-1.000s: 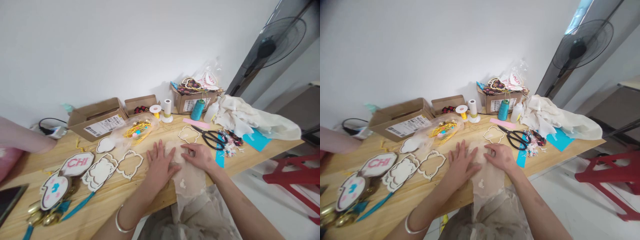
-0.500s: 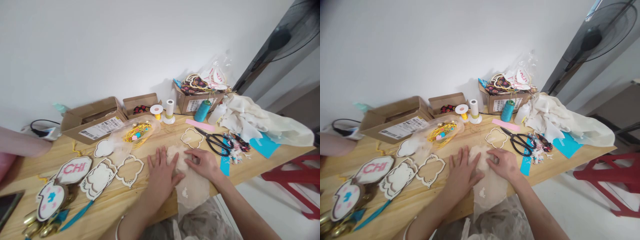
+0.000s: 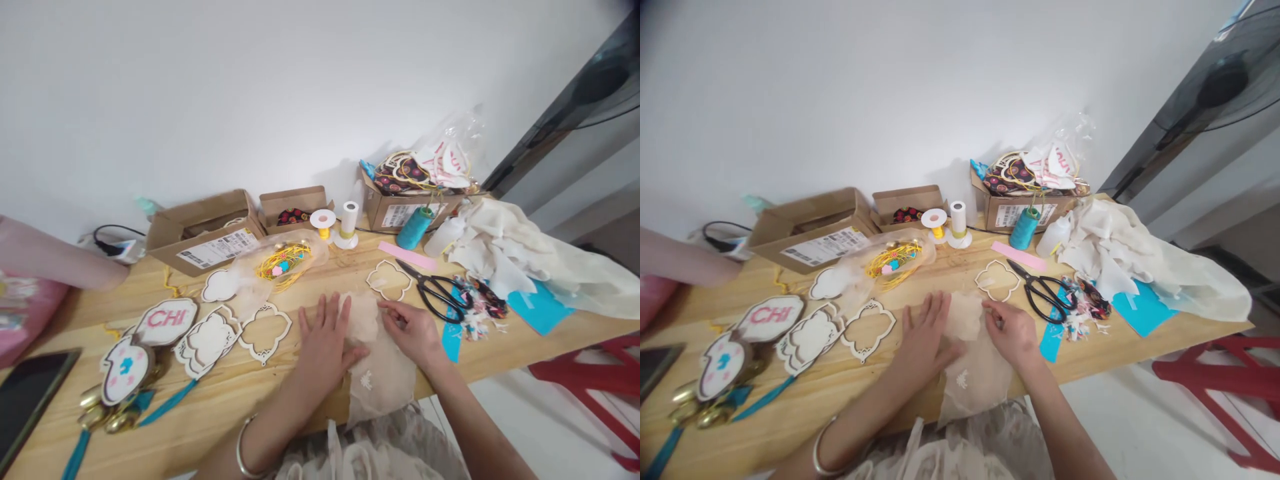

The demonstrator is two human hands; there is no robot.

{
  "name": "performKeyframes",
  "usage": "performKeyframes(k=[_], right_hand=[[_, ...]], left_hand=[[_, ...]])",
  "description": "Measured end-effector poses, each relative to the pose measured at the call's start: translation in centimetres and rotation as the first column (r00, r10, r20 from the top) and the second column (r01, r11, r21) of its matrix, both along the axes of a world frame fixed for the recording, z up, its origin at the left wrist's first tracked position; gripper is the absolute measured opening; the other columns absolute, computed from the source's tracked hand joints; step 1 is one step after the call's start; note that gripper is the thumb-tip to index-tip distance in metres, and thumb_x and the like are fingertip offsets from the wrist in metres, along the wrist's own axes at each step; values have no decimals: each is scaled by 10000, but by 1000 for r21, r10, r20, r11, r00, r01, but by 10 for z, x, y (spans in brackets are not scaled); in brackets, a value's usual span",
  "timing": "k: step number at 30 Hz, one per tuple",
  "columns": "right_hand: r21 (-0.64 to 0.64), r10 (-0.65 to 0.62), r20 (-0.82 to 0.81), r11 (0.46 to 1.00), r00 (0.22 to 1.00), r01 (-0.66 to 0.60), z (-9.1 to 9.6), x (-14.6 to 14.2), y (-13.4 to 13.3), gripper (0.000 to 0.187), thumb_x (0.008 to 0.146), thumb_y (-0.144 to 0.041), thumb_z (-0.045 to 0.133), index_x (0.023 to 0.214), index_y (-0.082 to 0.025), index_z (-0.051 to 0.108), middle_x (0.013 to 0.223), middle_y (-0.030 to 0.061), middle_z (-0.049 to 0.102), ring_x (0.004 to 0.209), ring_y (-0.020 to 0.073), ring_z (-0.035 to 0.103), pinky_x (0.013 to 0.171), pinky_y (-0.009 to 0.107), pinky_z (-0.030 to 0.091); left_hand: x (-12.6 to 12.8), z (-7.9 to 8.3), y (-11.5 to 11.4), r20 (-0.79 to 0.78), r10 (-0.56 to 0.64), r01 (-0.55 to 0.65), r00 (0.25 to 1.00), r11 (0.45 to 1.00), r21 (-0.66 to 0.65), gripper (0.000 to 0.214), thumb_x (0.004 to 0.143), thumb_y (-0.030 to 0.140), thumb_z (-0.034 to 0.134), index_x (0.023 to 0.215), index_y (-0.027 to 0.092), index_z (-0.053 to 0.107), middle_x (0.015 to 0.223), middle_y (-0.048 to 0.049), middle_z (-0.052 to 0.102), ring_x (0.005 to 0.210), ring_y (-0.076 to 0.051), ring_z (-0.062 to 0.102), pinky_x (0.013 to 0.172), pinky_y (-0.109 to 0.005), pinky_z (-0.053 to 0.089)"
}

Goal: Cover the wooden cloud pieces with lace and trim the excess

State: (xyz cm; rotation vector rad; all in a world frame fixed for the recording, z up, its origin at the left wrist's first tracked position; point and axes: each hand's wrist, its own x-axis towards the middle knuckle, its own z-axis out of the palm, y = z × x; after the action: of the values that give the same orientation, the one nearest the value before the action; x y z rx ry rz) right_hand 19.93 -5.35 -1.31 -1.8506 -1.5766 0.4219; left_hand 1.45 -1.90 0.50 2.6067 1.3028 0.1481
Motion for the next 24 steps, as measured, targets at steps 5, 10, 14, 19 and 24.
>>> performKeyframes(k=[5, 10, 14, 19, 24], right_hand=[[19, 7, 7, 1000, 1000, -7, 3, -1, -1, 260, 770, -275, 462, 912, -161, 649, 567, -2, 583, 491, 107, 516, 488, 205, 399], [78, 1, 117, 997, 993, -10, 13, -8, 3, 285, 787, -343, 458, 935, -167, 627, 691, 34, 611, 526, 120, 537, 477, 217, 396], [14, 70, 258, 997, 964, -76, 9, -11, 3, 274, 784, -353, 493, 977, -191, 601, 799, 39, 616, 554, 125, 560, 486, 228, 391], [-26, 136, 218, 991, 966, -134, 5, -7, 2, 246, 784, -324, 515, 978, -191, 585, 831, 50, 615, 603, 147, 580, 523, 249, 419], [57, 187, 231, 977, 955, -205, 25, -7, 19, 277, 795, -338, 501, 1024, -193, 555, 893, 91, 575, 737, 202, 576, 572, 295, 444]], left_hand=[[-8, 5, 6, 99, 135, -135, 986, 991, 0, 399, 856, 357, 341, 1179, 156, 461, 1320, -156, 403, 1241, -273, 313, 960, -509, 259], [-3, 0, 14, 130, 269, -275, 954, 961, 32, 194, 797, 326, 478, 910, 199, 572, 1195, -133, 476, 1195, -283, 348, 940, -540, 243], [6, 0, 20, 125, 311, -313, 942, 950, -1, 162, 727, 334, 579, 805, 192, 587, 1189, -126, 447, 1163, -297, 353, 920, -543, 255], [6, 5, 20, 186, 307, -307, 933, 951, -29, 67, 732, 260, 587, 708, 199, 599, 1148, -87, 473, 1105, -263, 396, 921, -500, 279], [4, 6, 18, 288, 213, -220, 934, 975, -7, 70, 777, 222, 532, 733, 190, 577, 1048, -64, 529, 1018, -214, 452, 868, -379, 368]])
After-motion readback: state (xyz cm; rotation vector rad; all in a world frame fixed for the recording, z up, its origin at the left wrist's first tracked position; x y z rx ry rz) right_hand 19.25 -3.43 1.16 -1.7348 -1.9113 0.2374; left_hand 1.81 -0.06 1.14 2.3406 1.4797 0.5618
